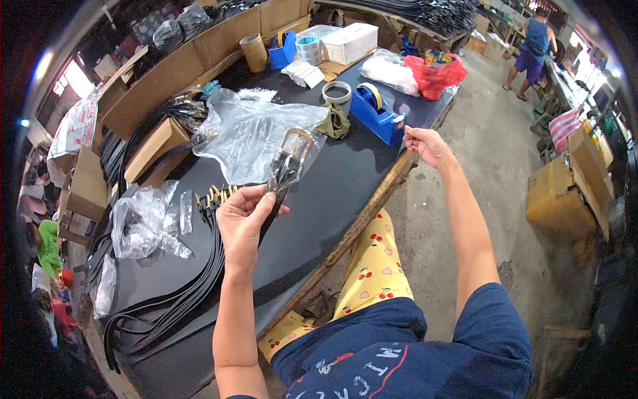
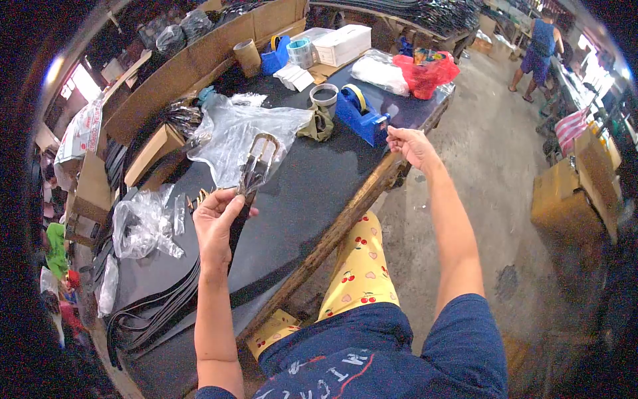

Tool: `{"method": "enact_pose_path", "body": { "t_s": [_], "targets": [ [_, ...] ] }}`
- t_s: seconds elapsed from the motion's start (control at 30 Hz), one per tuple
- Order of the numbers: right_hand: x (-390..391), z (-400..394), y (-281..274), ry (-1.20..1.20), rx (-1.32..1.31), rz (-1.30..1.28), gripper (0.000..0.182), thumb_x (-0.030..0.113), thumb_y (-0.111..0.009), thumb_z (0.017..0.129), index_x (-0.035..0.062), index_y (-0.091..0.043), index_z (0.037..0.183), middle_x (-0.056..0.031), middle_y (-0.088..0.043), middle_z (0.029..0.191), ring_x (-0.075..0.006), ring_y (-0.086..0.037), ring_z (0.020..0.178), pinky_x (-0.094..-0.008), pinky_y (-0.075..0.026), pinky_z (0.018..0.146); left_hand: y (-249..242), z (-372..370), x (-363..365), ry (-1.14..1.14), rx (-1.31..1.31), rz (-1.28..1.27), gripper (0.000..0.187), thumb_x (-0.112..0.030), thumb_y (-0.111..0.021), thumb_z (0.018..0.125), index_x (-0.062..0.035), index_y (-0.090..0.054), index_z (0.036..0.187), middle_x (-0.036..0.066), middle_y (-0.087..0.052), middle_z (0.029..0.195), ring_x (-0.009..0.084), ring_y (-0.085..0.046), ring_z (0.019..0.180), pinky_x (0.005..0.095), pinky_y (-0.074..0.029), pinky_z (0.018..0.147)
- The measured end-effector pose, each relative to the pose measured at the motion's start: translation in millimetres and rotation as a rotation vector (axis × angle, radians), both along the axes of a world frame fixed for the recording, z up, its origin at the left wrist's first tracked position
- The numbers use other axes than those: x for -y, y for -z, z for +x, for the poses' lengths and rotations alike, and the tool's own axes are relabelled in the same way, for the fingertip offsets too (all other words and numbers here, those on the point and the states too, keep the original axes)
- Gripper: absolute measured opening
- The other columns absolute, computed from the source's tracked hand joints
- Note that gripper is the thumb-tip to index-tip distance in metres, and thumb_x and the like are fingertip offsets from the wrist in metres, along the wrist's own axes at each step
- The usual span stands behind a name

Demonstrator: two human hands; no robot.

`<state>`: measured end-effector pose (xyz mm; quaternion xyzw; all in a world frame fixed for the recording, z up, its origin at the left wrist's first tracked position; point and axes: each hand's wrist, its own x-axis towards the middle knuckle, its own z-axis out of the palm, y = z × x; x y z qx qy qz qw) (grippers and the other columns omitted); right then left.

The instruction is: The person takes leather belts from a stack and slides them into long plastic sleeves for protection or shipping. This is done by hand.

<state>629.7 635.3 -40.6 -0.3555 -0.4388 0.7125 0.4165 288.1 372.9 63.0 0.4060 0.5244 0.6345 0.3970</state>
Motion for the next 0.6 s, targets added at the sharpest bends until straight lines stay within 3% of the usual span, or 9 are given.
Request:
{"method": "enact_pose_path", "body": {
  "t_s": [0.2,0.33,0.4,0.53,0.6],
  "targets": [
    [8.5,-17.3,-6.9,0.043,-0.108,-0.284,0.018,0.017,-0.066,0.086,0.0006,-0.060,0.087,-0.0075,-0.062,0.079,-0.0119,-0.056,0.060,-0.0205,-0.046,0.051,2.0,2.0,2.7,-0.061,0.021,0.029,0.013,-0.003,-0.064,0.084,0.0058,-0.062,0.093,0.012,-0.067,0.083,0.0171,-0.066,0.068,0.0272,-0.055,0.065],
    [14.2,-24.3,4.2,-0.047,-0.034,-0.350,0.016,0.018,-0.066,0.085,0.0025,-0.060,0.086,-0.0069,-0.061,0.078,-0.0104,-0.054,0.056,-0.0198,-0.044,0.047,8.0,3.5,1.1,-0.052,0.072,0.044,0.014,-0.003,-0.064,0.084,0.0062,-0.062,0.095,0.011,-0.067,0.083,0.0165,-0.066,0.069,0.0254,-0.054,0.065],
    [56.0,-47.6,-12.1,0.141,0.022,-0.077,0.015,0.018,-0.065,0.086,0.0040,-0.060,0.084,-0.0060,-0.061,0.075,-0.0091,-0.054,0.051,-0.0201,-0.043,0.042,14.2,2.0,-0.5,-0.048,0.059,0.024,0.015,-0.002,-0.064,0.084,0.0063,-0.063,0.095,0.011,-0.067,0.084,0.0157,-0.066,0.069,0.0239,-0.053,0.065],
    [152.2,-107.4,-63.1,-0.103,0.102,-0.024,0.019,0.022,-0.064,0.087,0.0044,-0.059,0.082,-0.0036,-0.060,0.070,-0.0096,-0.054,0.043,-0.0207,-0.039,0.035,18.7,4.9,-3.8,-0.045,0.095,0.015,0.018,-0.002,-0.064,0.084,0.0076,-0.062,0.099,0.010,-0.068,0.083,0.0148,-0.066,0.069,0.0233,-0.053,0.064],
    [186.0,-133.8,-85.8,-0.236,0.126,0.086,0.015,0.016,-0.061,0.090,0.0040,-0.057,0.081,-0.0024,-0.060,0.072,-0.0084,-0.054,0.043,-0.0193,-0.036,0.034,16.1,7.6,-1.9,-0.042,0.123,0.020,0.021,-0.001,-0.064,0.084,0.0082,-0.061,0.102,0.010,-0.068,0.083,0.0145,-0.066,0.068,0.0230,-0.053,0.064]
  ]
}}
